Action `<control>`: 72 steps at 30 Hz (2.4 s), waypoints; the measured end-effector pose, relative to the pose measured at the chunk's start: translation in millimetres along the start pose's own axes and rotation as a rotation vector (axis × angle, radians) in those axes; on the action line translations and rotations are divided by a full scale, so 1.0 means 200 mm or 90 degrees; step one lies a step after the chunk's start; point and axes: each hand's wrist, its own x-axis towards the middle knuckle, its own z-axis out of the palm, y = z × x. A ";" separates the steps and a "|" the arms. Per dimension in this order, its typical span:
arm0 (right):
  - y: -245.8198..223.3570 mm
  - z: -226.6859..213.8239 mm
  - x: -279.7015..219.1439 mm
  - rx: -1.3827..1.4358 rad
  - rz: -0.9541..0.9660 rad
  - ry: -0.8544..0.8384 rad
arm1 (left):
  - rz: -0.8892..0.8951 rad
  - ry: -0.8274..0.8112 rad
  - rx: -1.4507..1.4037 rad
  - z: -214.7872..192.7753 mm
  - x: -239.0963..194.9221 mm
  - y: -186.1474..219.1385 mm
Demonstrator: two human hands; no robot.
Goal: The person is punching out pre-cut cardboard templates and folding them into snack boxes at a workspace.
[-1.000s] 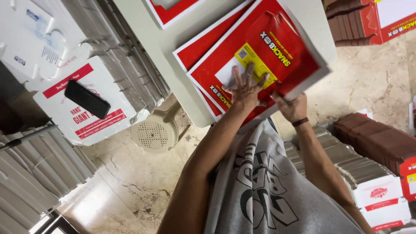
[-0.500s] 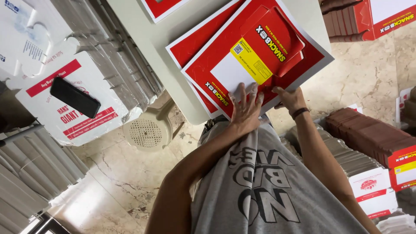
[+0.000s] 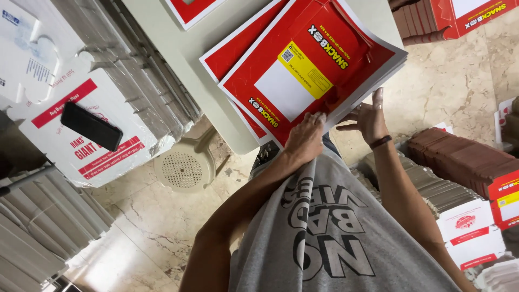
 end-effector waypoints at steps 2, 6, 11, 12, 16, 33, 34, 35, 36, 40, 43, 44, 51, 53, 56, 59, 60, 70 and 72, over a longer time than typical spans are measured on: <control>0.13 -0.05 0.03 0.034 -0.080 0.021 | -0.025 -0.027 -0.054 -0.14 -0.05 0.01; 0.20 0.00 0.06 0.112 -0.095 0.033 | -0.063 0.002 -0.072 -0.31 -0.10 0.02; 0.26 0.05 0.08 0.130 -0.161 0.094 | -0.105 0.034 -0.141 -0.32 -0.12 -0.05; 0.28 0.05 0.10 0.135 -0.162 0.095 | -0.103 0.033 -0.136 -0.37 -0.13 -0.03; 0.27 0.06 0.09 0.053 -0.211 0.137 | -0.084 0.075 -0.166 -0.51 -0.17 0.04; 0.21 0.15 0.08 0.075 -0.150 0.151 | -0.052 0.300 -0.445 -0.74 -0.22 0.03; 0.22 0.15 0.08 0.061 -0.171 0.161 | -0.039 0.321 -0.450 -0.72 -0.20 -0.02; 0.22 0.16 0.09 0.046 -0.193 0.167 | -0.028 0.346 -0.454 -0.70 -0.18 -0.06; 0.23 0.16 0.11 0.046 -0.196 0.164 | -0.027 0.349 -0.451 -0.63 -0.17 -0.15; 0.33 0.14 0.19 0.056 -0.192 0.195 | -0.125 0.182 -0.448 -0.69 -0.18 -0.12; 0.42 0.08 0.23 0.082 -0.171 0.213 | -0.166 0.295 -0.425 -1.06 -0.31 0.15; 0.44 0.06 0.24 0.098 -0.171 0.215 | -0.162 0.360 -0.407 -1.21 -0.36 0.24; 0.33 0.10 0.12 0.135 -0.112 0.216 | -0.113 0.283 -0.449 -1.57 -0.37 0.15; 0.33 0.12 0.12 0.148 -0.095 0.208 | -0.107 0.303 -0.373 -1.56 -0.39 0.12; 0.30 0.14 0.13 0.167 -0.083 0.191 | -0.150 0.273 -0.367 -1.55 -0.43 0.22; 0.25 0.15 0.09 0.150 -0.068 0.169 | -0.102 0.306 -0.401 -1.44 -0.43 0.09; 0.26 0.14 0.10 0.150 -0.067 0.170 | -0.101 0.305 -0.402 -1.43 -0.42 0.08; 0.35 0.05 0.17 0.016 0.001 0.168 | -0.097 0.401 -0.473 -1.57 -0.41 0.03; 0.37 0.02 0.13 -0.029 0.021 0.180 | -0.092 0.413 -0.463 -1.54 -0.42 0.05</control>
